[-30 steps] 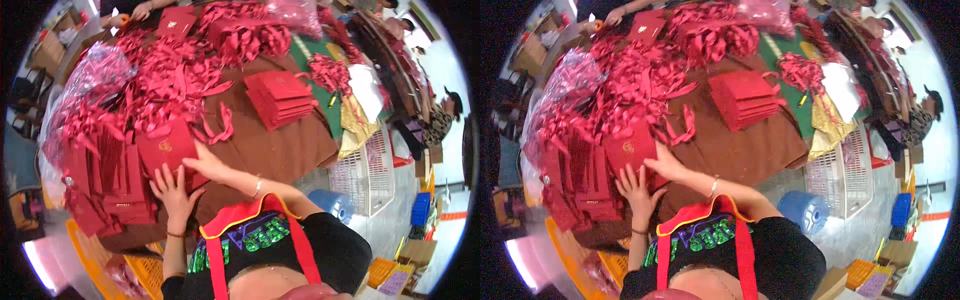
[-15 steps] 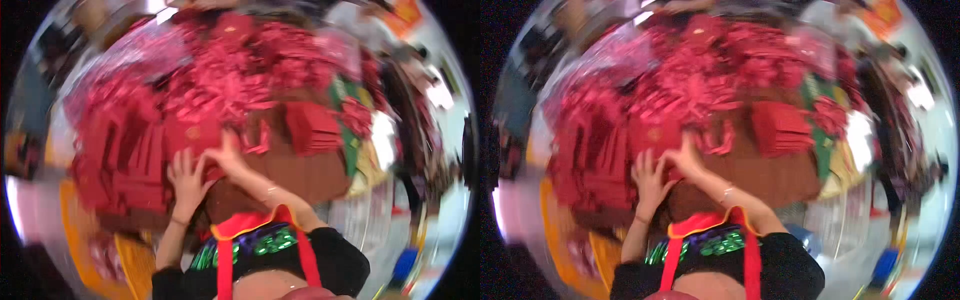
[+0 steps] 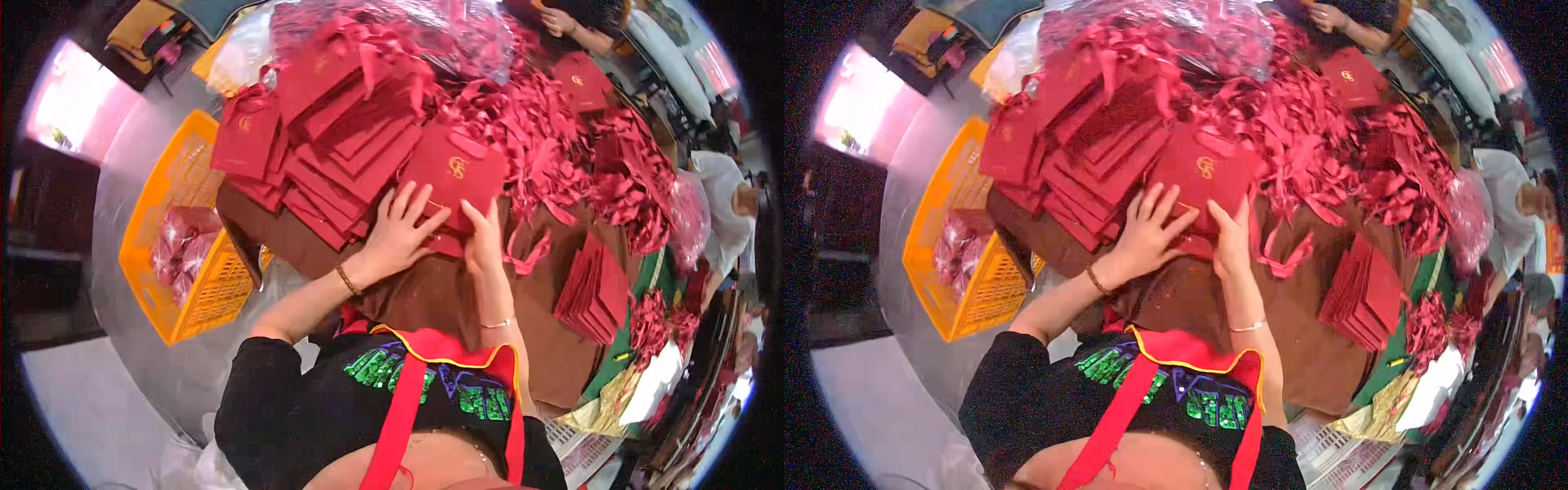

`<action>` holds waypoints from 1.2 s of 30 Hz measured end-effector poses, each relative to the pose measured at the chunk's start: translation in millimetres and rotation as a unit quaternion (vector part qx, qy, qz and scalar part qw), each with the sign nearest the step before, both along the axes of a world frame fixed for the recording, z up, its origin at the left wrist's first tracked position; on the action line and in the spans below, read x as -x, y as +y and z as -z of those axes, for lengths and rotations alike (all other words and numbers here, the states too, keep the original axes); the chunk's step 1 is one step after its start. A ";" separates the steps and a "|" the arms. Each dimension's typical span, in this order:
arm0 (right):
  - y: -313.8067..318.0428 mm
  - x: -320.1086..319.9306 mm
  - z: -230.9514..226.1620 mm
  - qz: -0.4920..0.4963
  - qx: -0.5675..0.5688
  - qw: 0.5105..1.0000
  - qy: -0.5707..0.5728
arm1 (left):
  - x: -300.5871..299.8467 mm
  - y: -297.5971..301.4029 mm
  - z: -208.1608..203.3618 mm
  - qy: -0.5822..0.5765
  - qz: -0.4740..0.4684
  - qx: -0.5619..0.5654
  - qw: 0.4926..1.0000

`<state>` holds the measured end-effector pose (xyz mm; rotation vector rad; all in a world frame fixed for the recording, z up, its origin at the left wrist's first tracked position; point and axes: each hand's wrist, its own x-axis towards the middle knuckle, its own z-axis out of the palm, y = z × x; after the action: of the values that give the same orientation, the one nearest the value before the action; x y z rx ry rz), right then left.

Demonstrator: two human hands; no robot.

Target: The person attaches ribbon handles to small paper gift bags by threading and tying the ribbon strips onto each bag by hand.

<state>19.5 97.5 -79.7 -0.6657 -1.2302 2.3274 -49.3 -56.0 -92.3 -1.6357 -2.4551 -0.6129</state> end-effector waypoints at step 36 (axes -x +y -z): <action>176.8 -279.1 32.9 0.313 -0.241 0.871 -0.293 | -164.9 281.2 11.0 -0.726 0.145 -0.033 0.671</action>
<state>298.6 274.3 -112.6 -1.3883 -1.4706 1.2459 115.6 225.2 -103.3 -1.7348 -2.6465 -2.9540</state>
